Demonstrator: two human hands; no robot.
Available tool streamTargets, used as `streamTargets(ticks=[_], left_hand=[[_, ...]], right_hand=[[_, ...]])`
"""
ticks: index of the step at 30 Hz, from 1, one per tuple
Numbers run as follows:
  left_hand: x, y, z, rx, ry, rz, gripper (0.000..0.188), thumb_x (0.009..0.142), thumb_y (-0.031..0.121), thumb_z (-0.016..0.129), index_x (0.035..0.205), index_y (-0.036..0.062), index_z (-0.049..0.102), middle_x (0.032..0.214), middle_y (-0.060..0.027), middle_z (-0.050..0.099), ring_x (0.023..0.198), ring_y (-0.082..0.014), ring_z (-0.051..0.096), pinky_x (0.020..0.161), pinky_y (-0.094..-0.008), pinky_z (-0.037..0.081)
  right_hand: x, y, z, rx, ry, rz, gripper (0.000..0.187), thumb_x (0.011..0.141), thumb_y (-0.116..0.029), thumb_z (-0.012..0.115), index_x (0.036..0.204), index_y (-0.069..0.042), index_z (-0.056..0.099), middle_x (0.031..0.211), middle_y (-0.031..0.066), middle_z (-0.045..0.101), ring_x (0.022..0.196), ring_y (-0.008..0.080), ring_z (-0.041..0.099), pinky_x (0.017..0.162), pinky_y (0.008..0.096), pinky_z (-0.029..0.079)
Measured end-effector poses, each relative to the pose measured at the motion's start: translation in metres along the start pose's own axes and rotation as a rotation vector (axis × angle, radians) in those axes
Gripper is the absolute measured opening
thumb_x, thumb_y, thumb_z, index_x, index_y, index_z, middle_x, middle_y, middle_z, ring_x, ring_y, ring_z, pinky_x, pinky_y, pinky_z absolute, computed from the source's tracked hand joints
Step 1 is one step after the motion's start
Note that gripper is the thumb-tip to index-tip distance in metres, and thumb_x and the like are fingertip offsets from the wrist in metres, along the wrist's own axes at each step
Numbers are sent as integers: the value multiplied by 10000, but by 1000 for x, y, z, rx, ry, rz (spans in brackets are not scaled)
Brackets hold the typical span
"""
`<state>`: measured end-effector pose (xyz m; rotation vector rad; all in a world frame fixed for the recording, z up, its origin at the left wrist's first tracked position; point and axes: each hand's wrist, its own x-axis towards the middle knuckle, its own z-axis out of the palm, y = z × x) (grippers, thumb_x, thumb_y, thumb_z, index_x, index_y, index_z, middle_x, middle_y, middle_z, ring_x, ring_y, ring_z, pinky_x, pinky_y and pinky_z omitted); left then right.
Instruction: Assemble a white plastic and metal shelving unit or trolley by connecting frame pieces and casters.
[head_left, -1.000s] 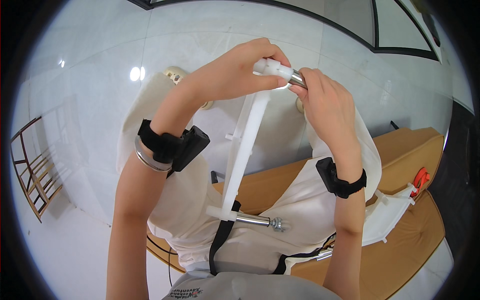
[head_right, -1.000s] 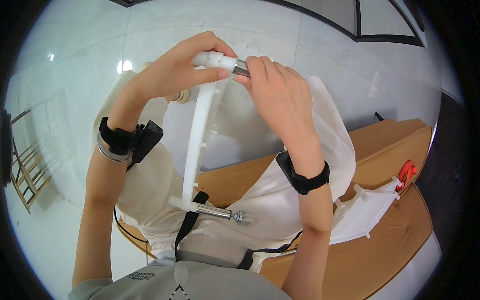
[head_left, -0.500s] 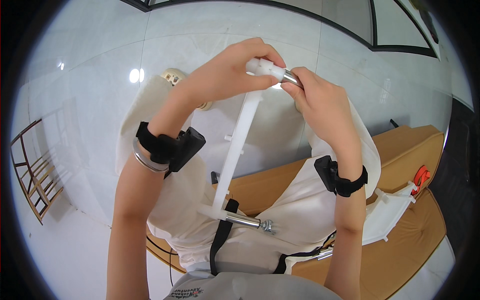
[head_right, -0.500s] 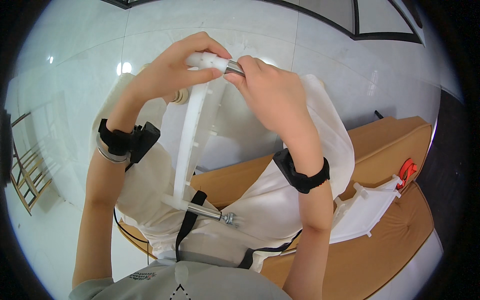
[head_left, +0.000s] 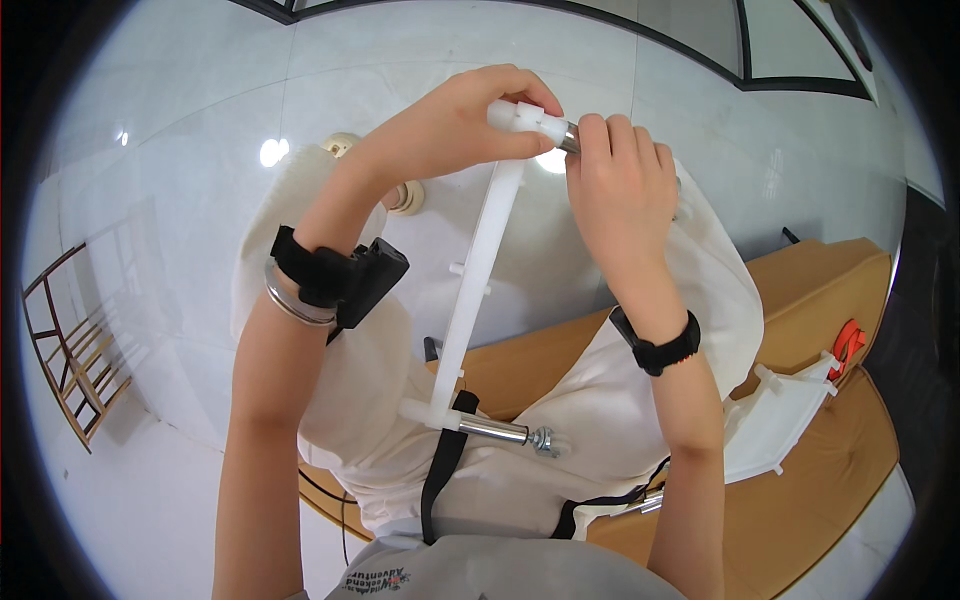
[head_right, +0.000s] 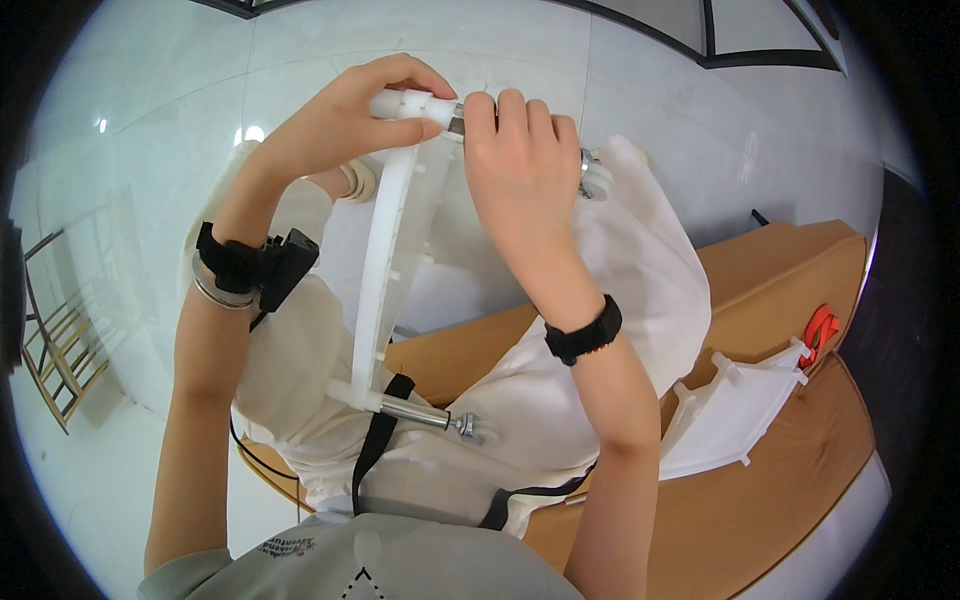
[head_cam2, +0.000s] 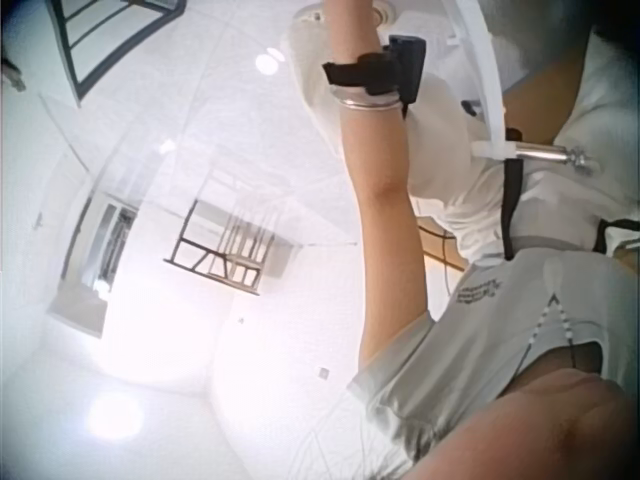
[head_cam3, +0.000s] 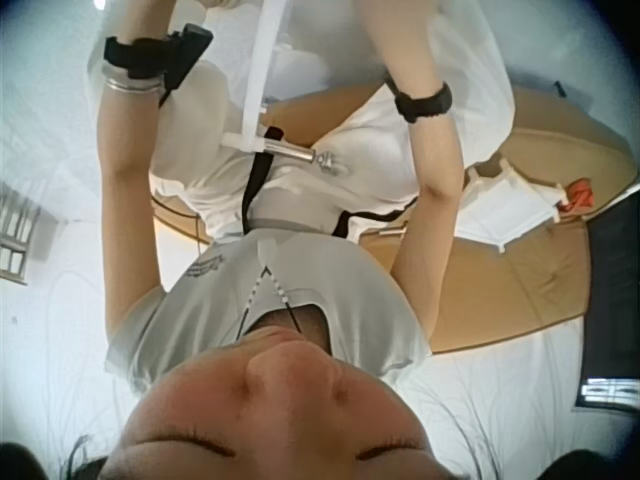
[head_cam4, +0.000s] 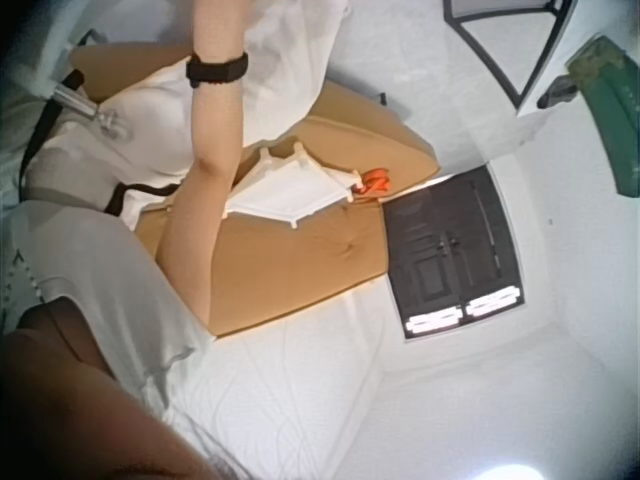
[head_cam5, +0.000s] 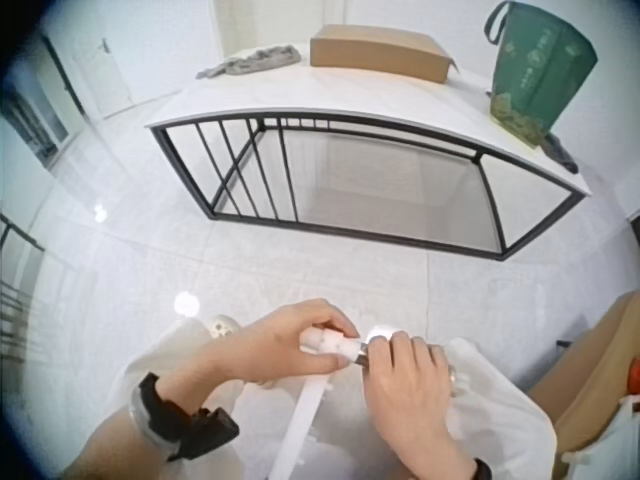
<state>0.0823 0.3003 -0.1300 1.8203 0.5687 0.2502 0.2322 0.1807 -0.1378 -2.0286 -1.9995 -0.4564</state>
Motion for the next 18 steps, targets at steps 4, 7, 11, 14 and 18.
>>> streamTargets(ticks=[4, 7, 11, 14, 18], left_hand=[[-3, 4, 1, 28, -3, 3, 289, 806, 191, 660, 1054, 47, 619, 1000, -62, 604, 955, -182, 562, 888, -297, 437], [-1, 4, 1, 59, -6, 38, 300, 807, 220, 657, 1049, 46, 623, 988, -69, 604, 952, -187, 562, 882, -294, 435], [2, -2, -2, 17, -47, -7, 334, 812, 247, 664, 1077, 51, 606, 995, -76, 601, 942, -200, 561, 861, -303, 439], [6, 0, -1, -21, 7, 103, 352, 774, 301, 675, 1013, 46, 635, 930, -96, 628, 885, -222, 579, 790, -317, 449], [3, 3, -5, -120, -106, 14, 364, 833, 257, 656, 1091, 7, 601, 1068, -152, 605, 1002, -244, 555, 884, -328, 433]], right_hand=[[2, 0, 8, -63, 83, 26, 143, 658, -41, 603, 674, -113, 481, 630, 3, 411, 585, 167, 455, 558, 289, 365], [3, 0, 12, -138, 193, 5, 164, 639, -35, 595, 640, -118, 453, 618, 0, 403, 579, 164, 452, 552, 292, 361], [2, -1, 13, -140, 108, 35, 208, 640, -72, 629, 618, -120, 428, 568, 1, 411, 502, 167, 467, 482, 278, 371], [4, 3, 12, -147, 87, 48, 249, 638, -102, 666, 595, -121, 421, 507, -2, 425, 421, 172, 470, 411, 278, 367], [7, 3, 9, -149, 53, 56, 297, 660, -151, 714, 567, -125, 433, 455, 0, 467, 362, 176, 471, 363, 285, 362]])
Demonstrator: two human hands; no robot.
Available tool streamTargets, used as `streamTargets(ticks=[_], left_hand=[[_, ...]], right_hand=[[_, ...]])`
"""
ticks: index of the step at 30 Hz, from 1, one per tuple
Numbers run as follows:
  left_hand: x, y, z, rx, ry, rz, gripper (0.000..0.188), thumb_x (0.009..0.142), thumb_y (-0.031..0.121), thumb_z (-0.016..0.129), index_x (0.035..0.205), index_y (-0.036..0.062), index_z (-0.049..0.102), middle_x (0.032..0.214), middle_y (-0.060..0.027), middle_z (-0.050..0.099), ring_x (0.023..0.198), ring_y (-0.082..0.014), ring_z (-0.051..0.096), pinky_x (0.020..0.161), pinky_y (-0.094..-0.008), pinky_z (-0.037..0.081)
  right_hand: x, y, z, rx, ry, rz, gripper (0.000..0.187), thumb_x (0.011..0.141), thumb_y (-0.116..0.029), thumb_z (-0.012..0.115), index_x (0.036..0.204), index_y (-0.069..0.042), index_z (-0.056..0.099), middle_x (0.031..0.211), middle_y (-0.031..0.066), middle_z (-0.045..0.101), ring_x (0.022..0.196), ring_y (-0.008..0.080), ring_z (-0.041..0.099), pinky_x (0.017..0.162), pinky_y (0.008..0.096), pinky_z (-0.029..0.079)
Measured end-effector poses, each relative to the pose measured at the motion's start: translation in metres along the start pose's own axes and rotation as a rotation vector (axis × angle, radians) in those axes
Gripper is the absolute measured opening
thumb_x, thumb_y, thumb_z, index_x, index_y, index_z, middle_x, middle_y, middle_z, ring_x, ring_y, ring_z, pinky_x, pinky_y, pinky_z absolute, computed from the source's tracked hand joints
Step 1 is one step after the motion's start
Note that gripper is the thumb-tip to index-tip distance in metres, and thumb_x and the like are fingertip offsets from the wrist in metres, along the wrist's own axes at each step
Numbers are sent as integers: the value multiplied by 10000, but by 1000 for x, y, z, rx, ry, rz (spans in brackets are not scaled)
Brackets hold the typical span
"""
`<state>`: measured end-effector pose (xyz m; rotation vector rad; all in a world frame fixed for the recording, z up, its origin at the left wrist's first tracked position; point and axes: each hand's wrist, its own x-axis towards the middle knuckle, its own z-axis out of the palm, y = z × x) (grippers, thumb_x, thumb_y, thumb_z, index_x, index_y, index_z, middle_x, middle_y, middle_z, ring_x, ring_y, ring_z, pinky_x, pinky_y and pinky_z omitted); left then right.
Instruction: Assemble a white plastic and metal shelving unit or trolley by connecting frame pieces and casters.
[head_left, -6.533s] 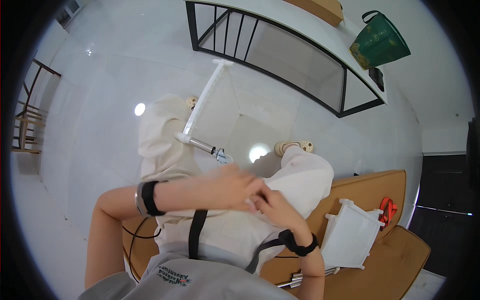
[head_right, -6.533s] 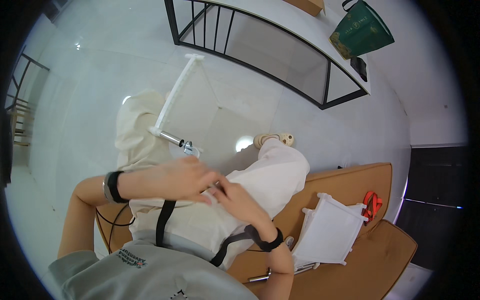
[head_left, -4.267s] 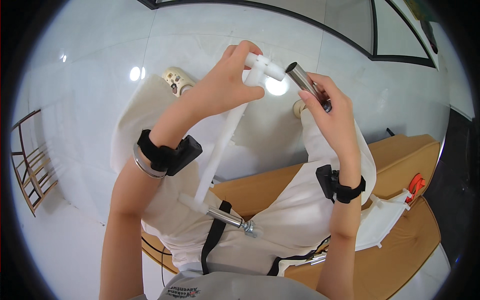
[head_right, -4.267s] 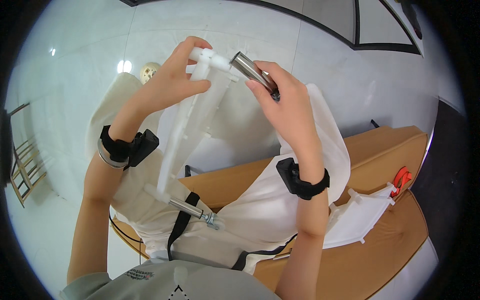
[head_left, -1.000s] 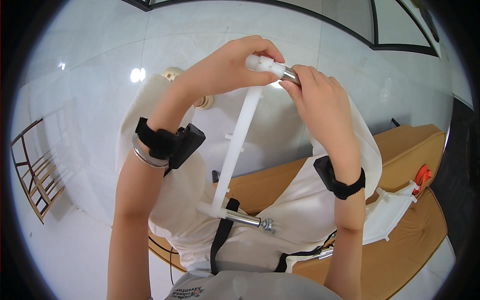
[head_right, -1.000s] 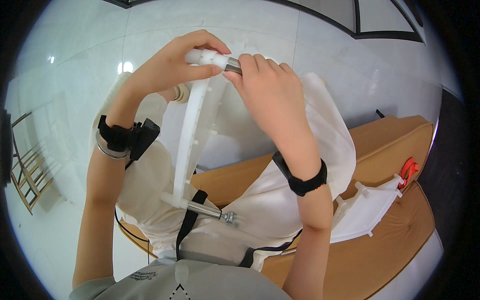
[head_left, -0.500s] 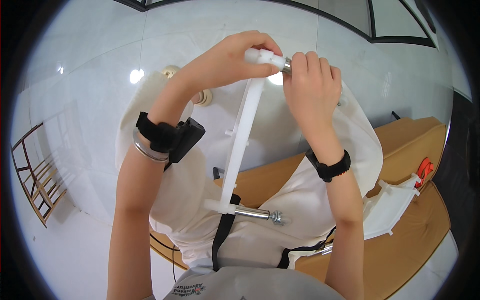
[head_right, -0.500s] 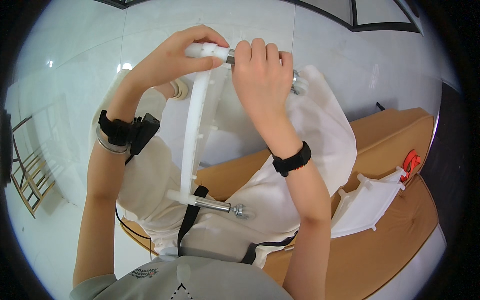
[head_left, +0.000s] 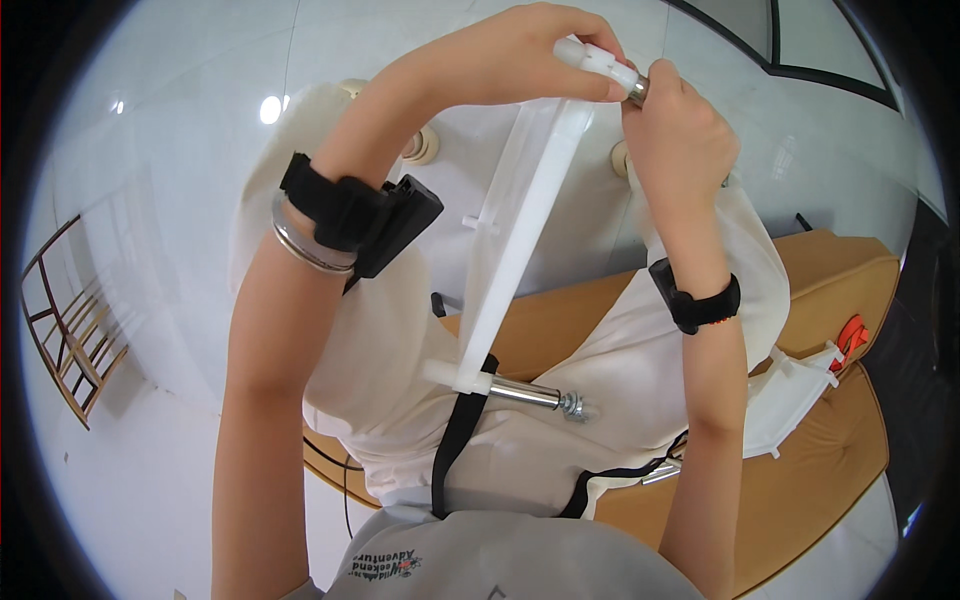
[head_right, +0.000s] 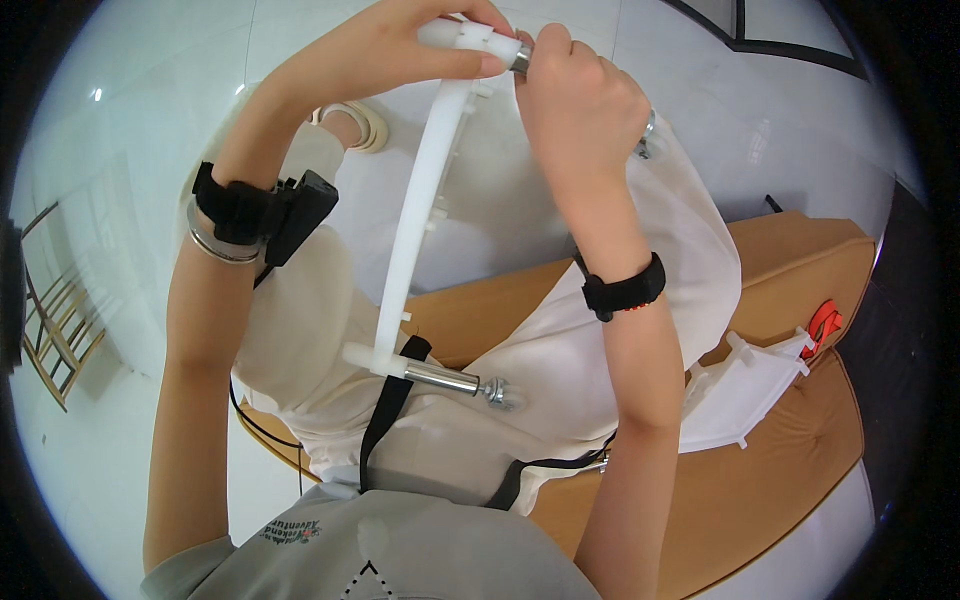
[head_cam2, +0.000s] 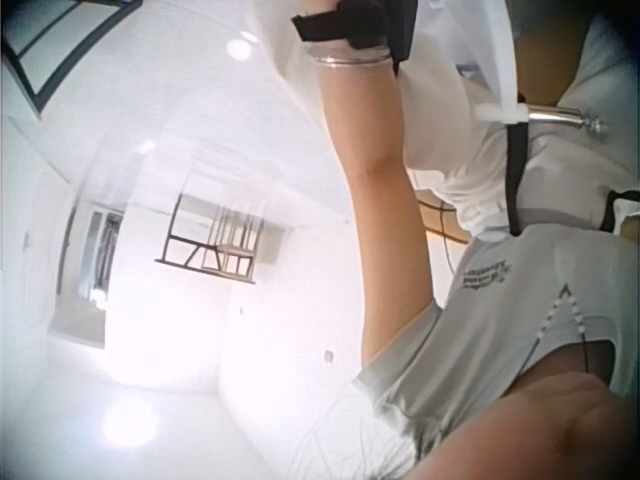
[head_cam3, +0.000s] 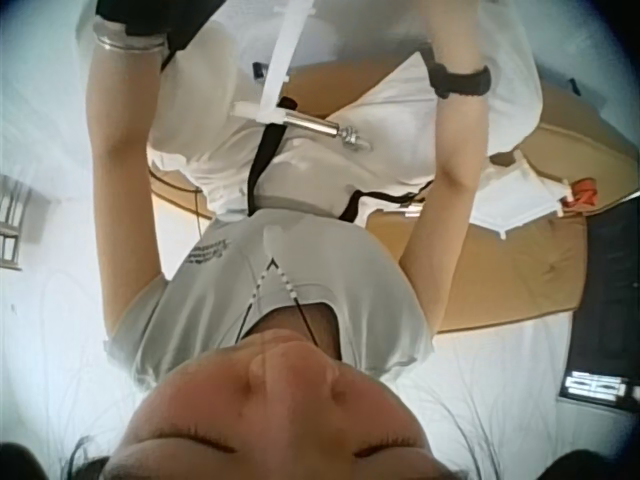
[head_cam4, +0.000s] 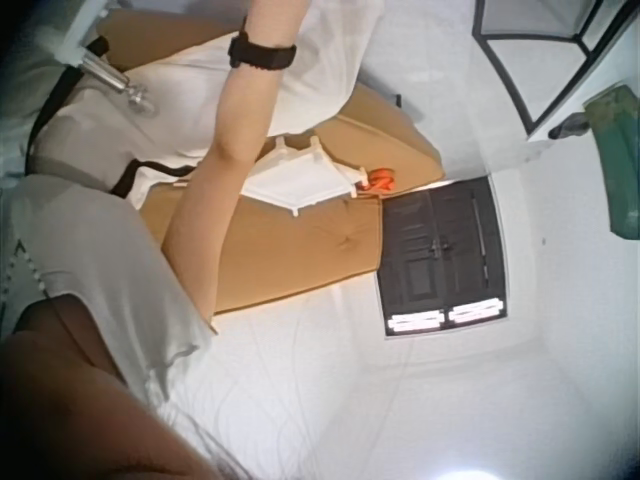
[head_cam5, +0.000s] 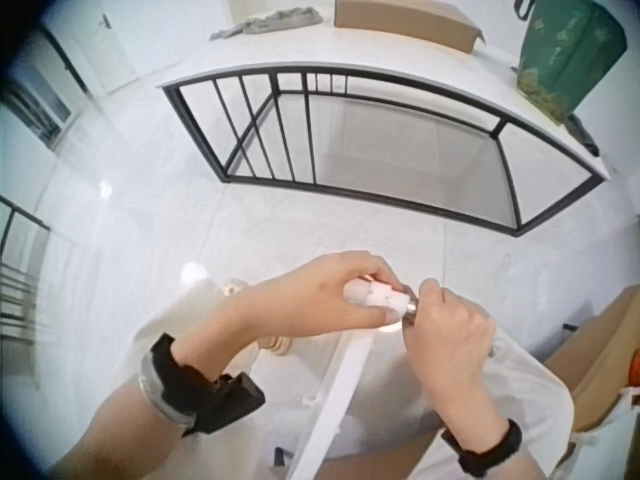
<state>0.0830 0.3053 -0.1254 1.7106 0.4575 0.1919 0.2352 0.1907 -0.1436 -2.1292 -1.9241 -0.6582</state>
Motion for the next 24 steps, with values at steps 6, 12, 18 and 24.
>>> streamTargets(ticks=[6, 12, 18, 24], left_hand=[[-1, -7, 1, 32, -8, -11, 381, 827, 266, 655, 1091, -3, 596, 1072, -175, 599, 1000, -251, 554, 889, -331, 427], [3, -8, 1, -28, -10, 4, 394, 823, 278, 650, 1072, -21, 589, 1028, -176, 611, 958, -250, 561, 859, -333, 436], [-1, 1, -6, 11, -27, 6, 410, 799, 274, 664, 1066, -27, 585, 999, -176, 617, 933, -267, 569, 847, -340, 443], [-6, -1, -1, 123, 5, -86, 402, 789, 312, 665, 1057, 19, 602, 990, -139, 618, 923, -267, 573, 821, -347, 444]], right_hand=[[-4, 2, 4, 24, 9, -44, 288, 716, -180, 703, 560, -134, 464, 464, 2, 493, 365, 193, 474, 358, 301, 353], [-1, -2, -2, -11, -46, 21, 253, 709, -165, 694, 566, -117, 491, 465, 13, 510, 372, 212, 486, 357, 315, 353], [4, -3, -7, 24, -138, 37, 161, 718, -166, 694, 618, -118, 578, 486, 25, 541, 389, 225, 510, 370, 307, 367], [5, 4, -2, 56, 30, -128, 161, 742, -177, 698, 647, -111, 587, 511, 35, 573, 421, 246, 545, 416, 336, 414]])
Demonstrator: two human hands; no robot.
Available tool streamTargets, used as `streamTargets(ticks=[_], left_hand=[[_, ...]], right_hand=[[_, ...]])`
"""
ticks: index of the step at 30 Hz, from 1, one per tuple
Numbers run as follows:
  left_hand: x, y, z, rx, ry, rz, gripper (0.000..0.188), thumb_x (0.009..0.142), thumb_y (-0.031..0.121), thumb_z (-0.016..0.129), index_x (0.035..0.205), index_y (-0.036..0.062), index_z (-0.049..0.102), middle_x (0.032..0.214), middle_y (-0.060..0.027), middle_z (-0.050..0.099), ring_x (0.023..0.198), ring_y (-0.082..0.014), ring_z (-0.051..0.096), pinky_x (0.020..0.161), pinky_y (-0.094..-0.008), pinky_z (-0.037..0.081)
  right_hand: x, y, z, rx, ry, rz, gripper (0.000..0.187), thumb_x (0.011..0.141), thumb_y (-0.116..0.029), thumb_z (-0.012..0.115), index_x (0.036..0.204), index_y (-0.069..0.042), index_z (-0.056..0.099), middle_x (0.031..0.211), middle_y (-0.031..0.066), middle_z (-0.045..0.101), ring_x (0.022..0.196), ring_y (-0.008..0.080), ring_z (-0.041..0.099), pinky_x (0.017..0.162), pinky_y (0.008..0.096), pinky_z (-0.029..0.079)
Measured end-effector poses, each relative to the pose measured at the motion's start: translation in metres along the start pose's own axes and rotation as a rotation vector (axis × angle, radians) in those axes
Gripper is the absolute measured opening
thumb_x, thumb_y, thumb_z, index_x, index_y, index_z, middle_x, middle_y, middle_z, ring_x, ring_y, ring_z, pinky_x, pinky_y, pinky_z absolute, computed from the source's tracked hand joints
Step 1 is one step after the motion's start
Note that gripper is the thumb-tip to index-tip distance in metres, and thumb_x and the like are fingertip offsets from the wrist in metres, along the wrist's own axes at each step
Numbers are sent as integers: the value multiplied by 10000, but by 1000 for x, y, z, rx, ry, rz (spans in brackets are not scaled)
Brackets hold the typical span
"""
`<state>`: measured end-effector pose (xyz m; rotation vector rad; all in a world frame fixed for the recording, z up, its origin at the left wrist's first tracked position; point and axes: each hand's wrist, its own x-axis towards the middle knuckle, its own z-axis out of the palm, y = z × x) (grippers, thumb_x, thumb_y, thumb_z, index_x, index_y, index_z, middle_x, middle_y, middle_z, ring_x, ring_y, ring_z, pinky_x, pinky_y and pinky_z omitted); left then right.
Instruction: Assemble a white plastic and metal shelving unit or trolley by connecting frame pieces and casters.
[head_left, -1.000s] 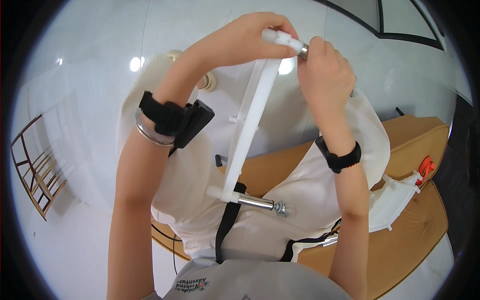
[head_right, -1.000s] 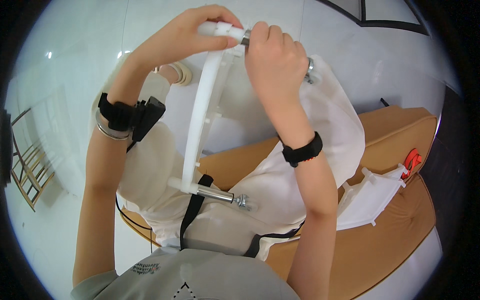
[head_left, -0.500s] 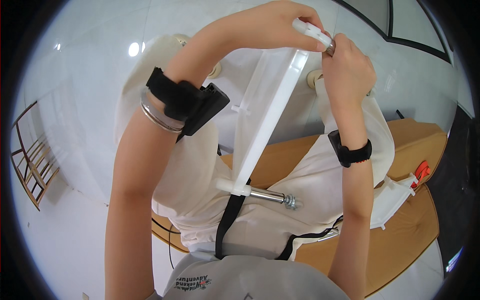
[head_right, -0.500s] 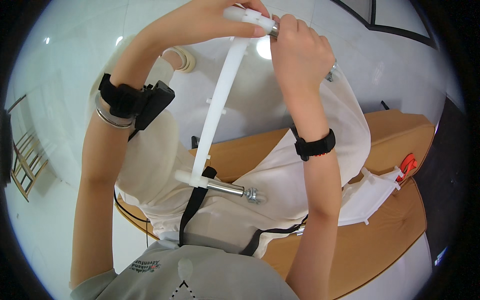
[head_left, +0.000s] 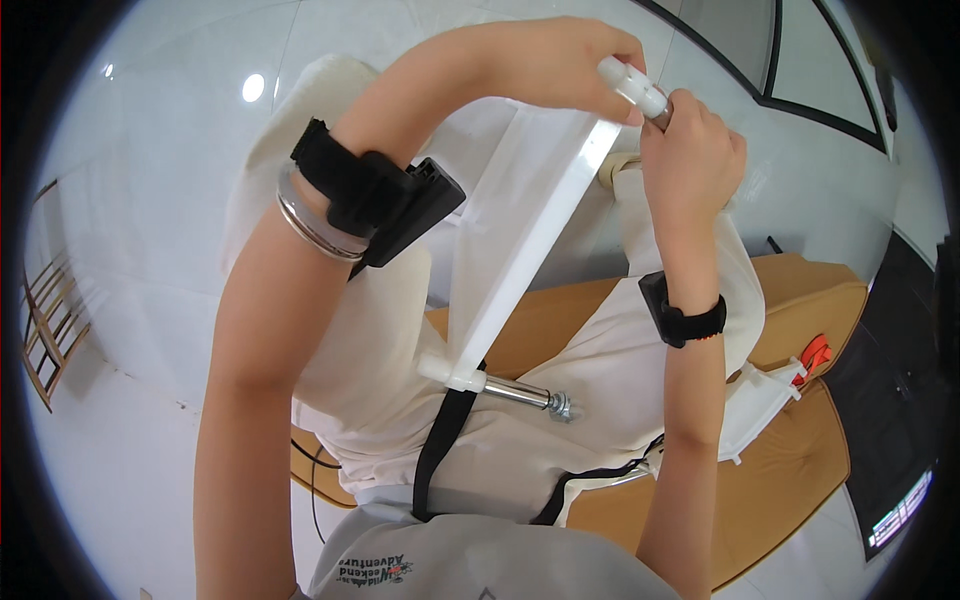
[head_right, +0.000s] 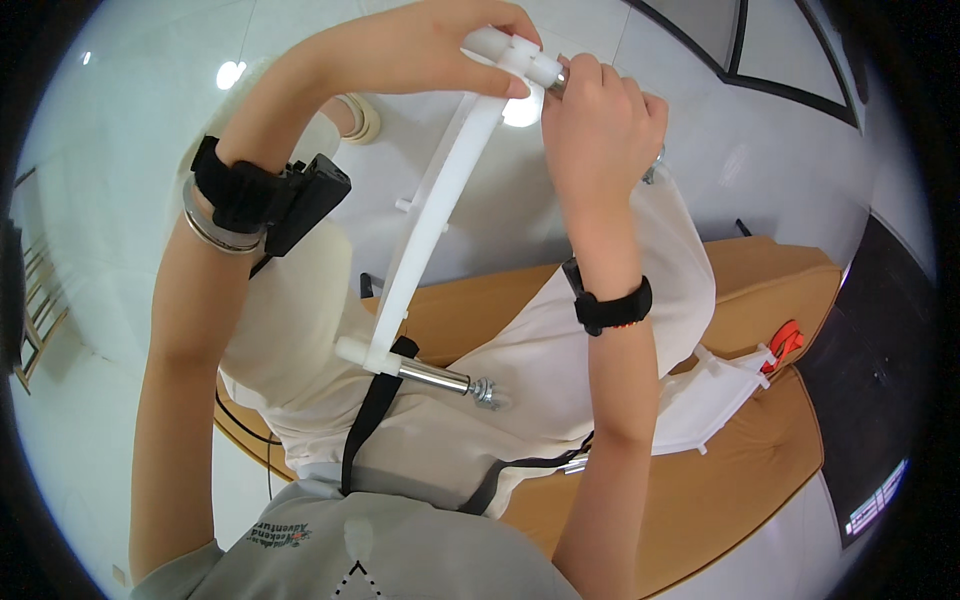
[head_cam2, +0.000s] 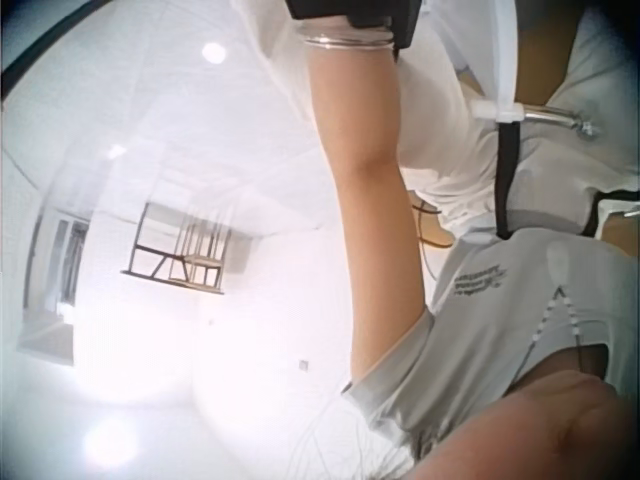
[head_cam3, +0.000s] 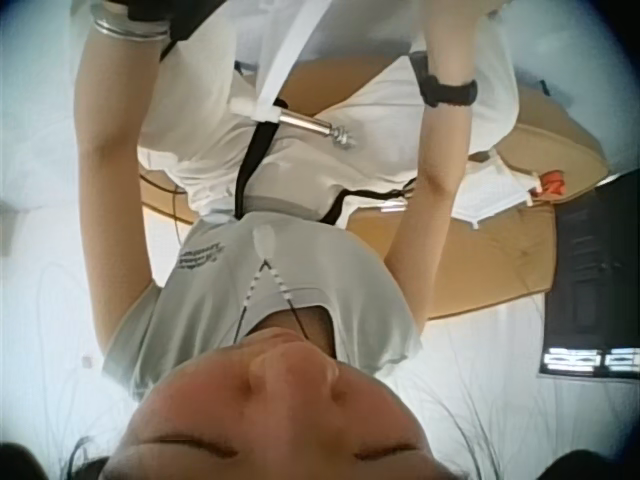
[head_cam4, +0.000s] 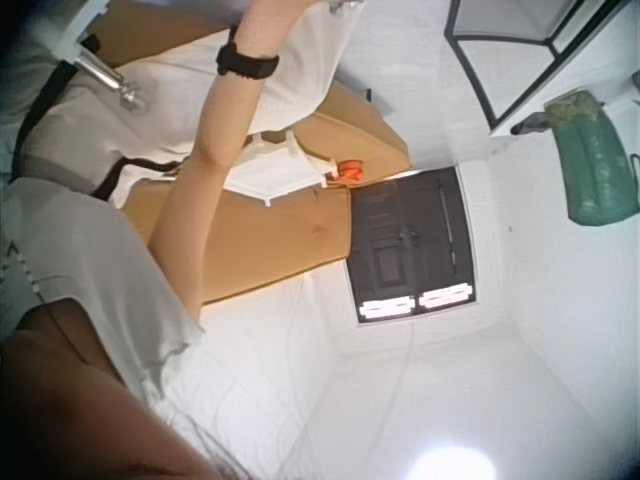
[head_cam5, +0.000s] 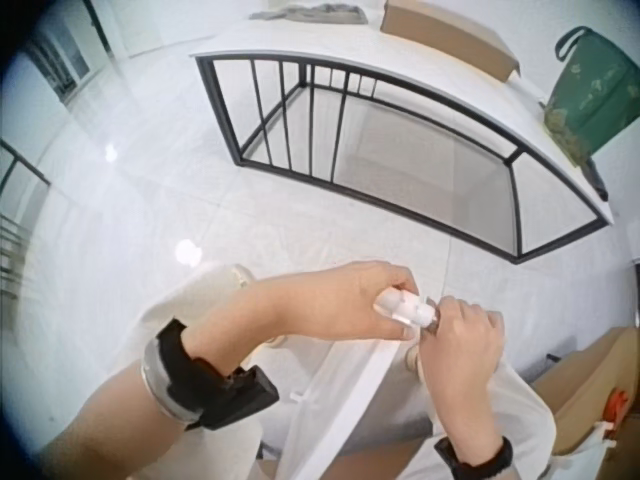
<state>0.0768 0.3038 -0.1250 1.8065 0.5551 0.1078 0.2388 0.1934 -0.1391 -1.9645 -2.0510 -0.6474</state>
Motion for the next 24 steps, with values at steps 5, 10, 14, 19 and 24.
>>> streamTargets(ticks=[5, 10, 14, 19, 24], left_hand=[[1, -7, 3, -4, -19, 40, 430, 779, 357, 682, 1074, 59, 586, 972, -110, 610, 911, -250, 574, 771, -362, 445], [-4, -5, 4, 11, -1, 41, 487, 787, 383, 698, 1109, 46, 556, 1068, -123, 569, 971, -268, 562, 795, -369, 447], [-9, -6, 10, 12, 66, 72, 400, 835, 316, 668, 1122, 63, 550, 971, -91, 578, 898, -219, 553, 782, -320, 439], [-11, -7, 12, 34, 79, 80, 412, 843, 313, 666, 1142, 64, 530, 983, -89, 558, 888, -220, 545, 777, -321, 437], [-9, -4, 11, 40, 67, 85, 398, 848, 304, 661, 1136, 62, 529, 1002, -81, 546, 893, -221, 540, 779, -322, 437]], right_hand=[[4, -14, -15, -55, -292, 205, 172, 750, -184, 686, 654, -93, 577, 535, 64, 592, 447, 256, 573, 432, 347, 437], [9, -12, -18, -11, -412, 243, 174, 757, -195, 670, 669, -75, 580, 552, 104, 600, 481, 272, 602, 455, 348, 464], [15, -11, -22, 26, -523, 263, 152, 748, -194, 666, 697, -66, 604, 570, 121, 613, 509, 306, 614, 489, 383, 482], [23, -10, -26, 70, -632, 296, 141, 748, -196, 647, 736, -56, 645, 612, 149, 627, 570, 342, 628, 551, 409, 501], [33, 1, -24, 190, -838, 307, 175, 736, -194, 596, 715, -29, 649, 633, 170, 624, 632, 363, 628, 594, 420, 501]])
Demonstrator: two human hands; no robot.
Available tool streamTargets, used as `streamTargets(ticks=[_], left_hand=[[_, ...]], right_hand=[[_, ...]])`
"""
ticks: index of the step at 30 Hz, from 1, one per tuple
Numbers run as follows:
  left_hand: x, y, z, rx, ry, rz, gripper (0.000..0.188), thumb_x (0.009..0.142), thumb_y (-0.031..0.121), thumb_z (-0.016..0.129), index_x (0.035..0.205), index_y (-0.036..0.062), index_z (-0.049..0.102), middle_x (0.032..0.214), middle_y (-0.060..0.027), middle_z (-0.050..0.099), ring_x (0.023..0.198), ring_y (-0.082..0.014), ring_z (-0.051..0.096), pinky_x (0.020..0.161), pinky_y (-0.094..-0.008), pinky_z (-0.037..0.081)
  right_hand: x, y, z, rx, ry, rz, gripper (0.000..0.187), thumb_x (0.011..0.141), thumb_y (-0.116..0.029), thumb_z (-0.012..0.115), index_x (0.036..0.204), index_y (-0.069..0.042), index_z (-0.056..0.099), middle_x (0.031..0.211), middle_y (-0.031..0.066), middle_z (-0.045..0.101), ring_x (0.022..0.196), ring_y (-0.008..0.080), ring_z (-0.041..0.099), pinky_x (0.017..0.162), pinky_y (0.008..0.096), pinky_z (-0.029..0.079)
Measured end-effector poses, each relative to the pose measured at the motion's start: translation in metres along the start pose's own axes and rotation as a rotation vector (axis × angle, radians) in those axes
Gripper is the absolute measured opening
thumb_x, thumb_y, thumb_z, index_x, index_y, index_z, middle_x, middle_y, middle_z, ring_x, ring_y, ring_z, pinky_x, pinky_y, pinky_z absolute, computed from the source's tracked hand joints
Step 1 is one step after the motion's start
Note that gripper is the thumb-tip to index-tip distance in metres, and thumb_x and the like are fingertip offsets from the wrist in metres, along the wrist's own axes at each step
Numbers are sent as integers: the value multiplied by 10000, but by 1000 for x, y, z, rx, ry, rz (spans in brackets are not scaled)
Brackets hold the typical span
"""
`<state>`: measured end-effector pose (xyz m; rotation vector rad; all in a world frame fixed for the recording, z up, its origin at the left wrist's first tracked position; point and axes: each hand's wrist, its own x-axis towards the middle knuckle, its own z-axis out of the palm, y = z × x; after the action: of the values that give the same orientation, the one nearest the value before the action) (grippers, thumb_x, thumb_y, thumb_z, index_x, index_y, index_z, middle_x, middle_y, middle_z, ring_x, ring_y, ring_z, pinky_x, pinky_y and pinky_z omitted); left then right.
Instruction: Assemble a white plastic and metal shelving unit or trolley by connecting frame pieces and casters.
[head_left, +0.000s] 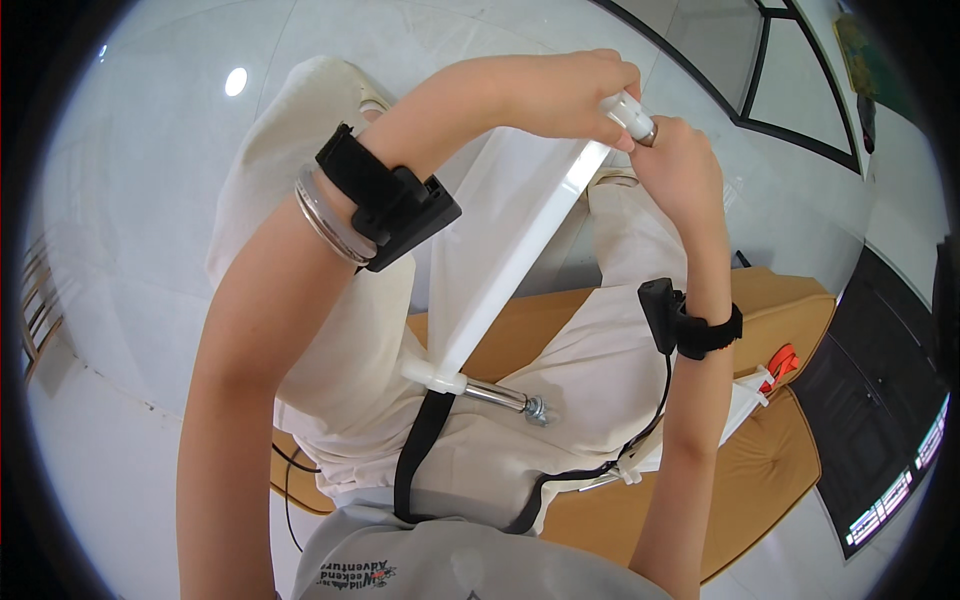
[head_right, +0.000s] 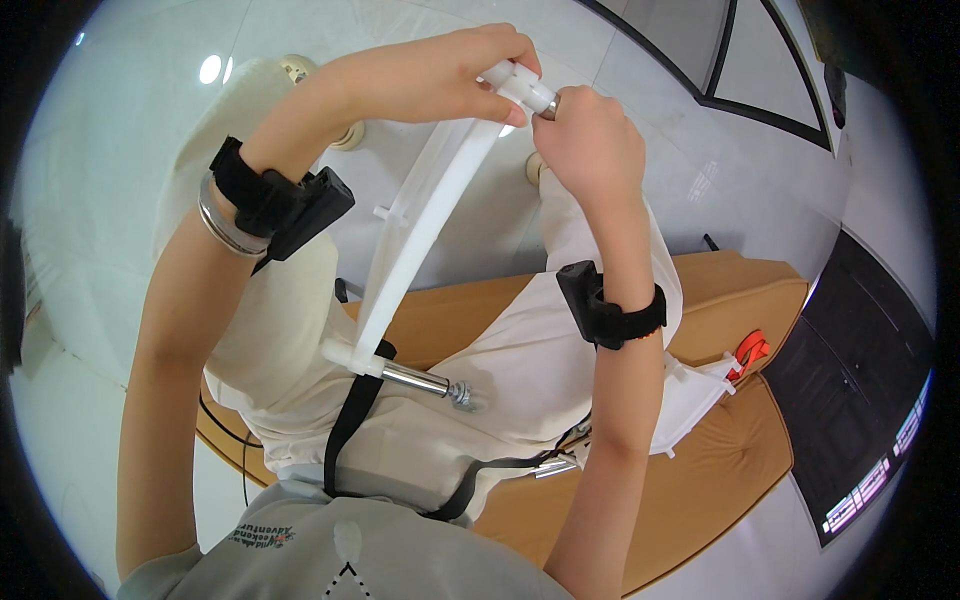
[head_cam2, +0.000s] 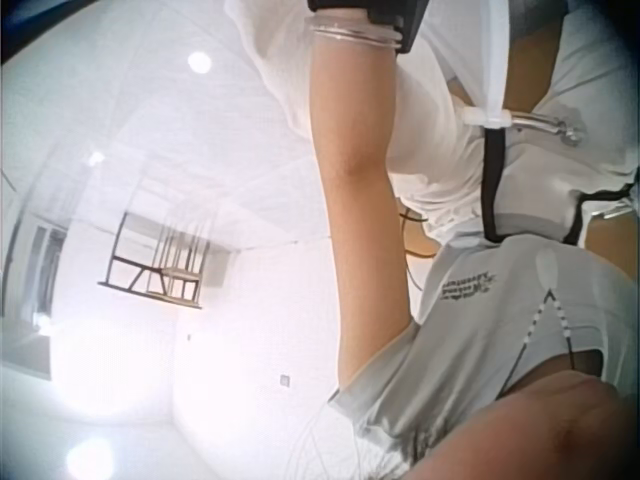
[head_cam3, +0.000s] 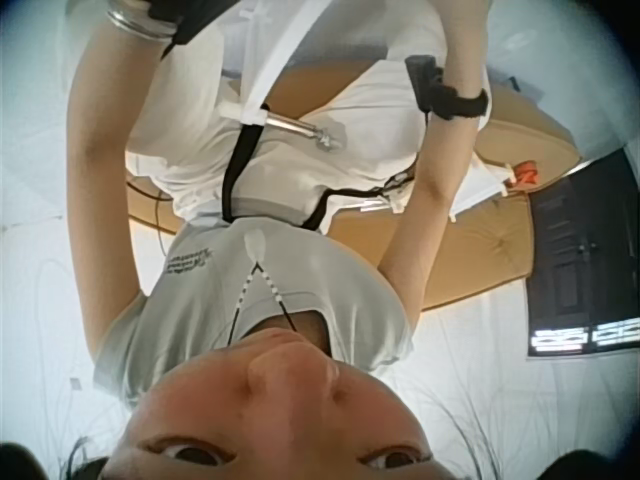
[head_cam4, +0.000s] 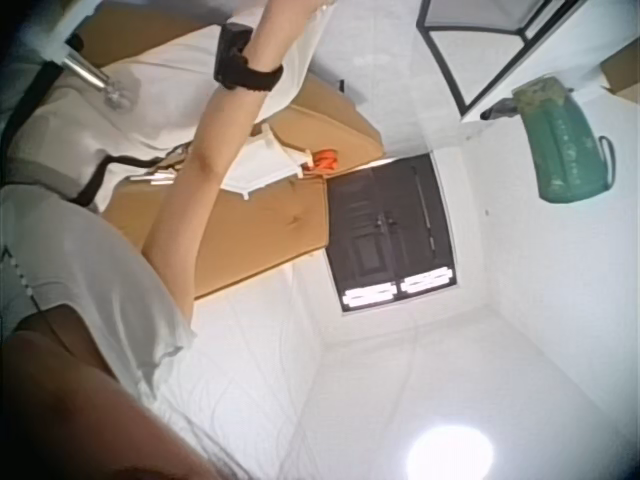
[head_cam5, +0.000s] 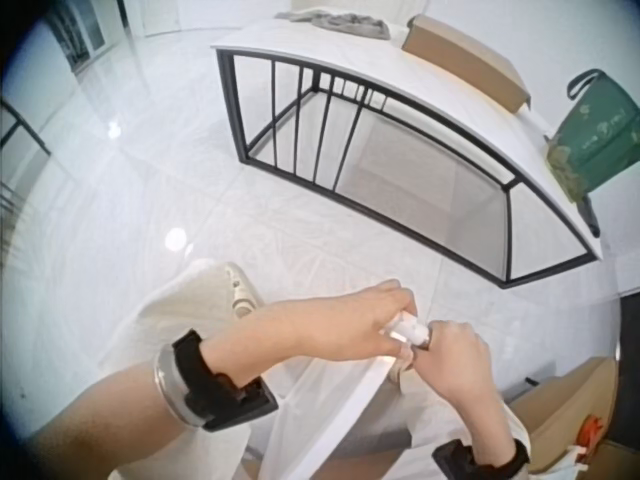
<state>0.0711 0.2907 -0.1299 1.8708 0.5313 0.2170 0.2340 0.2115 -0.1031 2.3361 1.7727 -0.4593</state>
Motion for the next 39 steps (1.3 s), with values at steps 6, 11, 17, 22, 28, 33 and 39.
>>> streamTargets(ticks=[6, 11, 17, 22, 28, 33, 39], left_hand=[[-1, -1, -3, -30, -21, -33, 390, 841, 310, 664, 1130, 80, 537, 1026, -76, 555, 923, -222, 539, 795, -325, 433], [3, 3, -9, -31, -70, -52, 393, 829, 332, 673, 1117, 93, 552, 1053, -69, 569, 946, -219, 539, 815, -328, 427], [1, 3, -6, -57, -82, -122, 376, 830, 326, 668, 1104, 91, 560, 1041, -66, 573, 947, -213, 539, 814, -323, 427], [1, -1, -1, -87, -43, -36, 363, 834, 321, 665, 1098, 93, 563, 1018, -57, 575, 928, -203, 536, 804, -319, 428], [1, 2, -3, -83, -68, -90, 352, 834, 306, 666, 1094, 93, 561, 1016, -51, 579, 916, -200, 537, 802, -317, 431], [-3, 5, 2, -151, -37, -82, 360, 830, 299, 670, 1100, 89, 559, 994, -64, 585, 901, -207, 542, 792, -321, 436], [-6, 2, 4, -121, 21, -40, 378, 828, 288, 675, 1102, 59, 548, 982, -75, 582, 882, -208, 538, 769, -322, 439]], right_hand=[[4, 2, -2, 121, -107, -19, 212, 746, -225, 592, 711, -20, 640, 623, 177, 610, 621, 352, 615, 600, 417, 489], [-15, -2, 10, -38, 241, -62, 173, 733, -197, 654, 727, -45, 571, 645, 113, 592, 633, 306, 602, 577, 395, 451], [-27, 3, 29, -180, 588, -234, 222, 690, -137, 711, 734, -93, 498, 684, 33, 494, 652, 238, 536, 558, 360, 403], [-25, 4, 33, -183, 650, -249, 255, 669, -120, 728, 714, -87, 478, 666, 33, 487, 635, 232, 531, 549, 356, 403], [-21, 5, 35, -153, 611, -188, 287, 676, -143, 735, 669, -97, 451, 557, 31, 497, 502, 231, 529, 479, 352, 420], [-18, 3, 37, -187, 609, -60, 198, 681, -189, 746, 684, -94, 573, 544, 49, 584, 469, 251, 577, 452, 343, 442], [-19, -9, 24, -143, 457, -21, 194, 680, -202, 741, 719, -79, 597, 578, 76, 617, 521, 267, 619, 470, 344, 462]])
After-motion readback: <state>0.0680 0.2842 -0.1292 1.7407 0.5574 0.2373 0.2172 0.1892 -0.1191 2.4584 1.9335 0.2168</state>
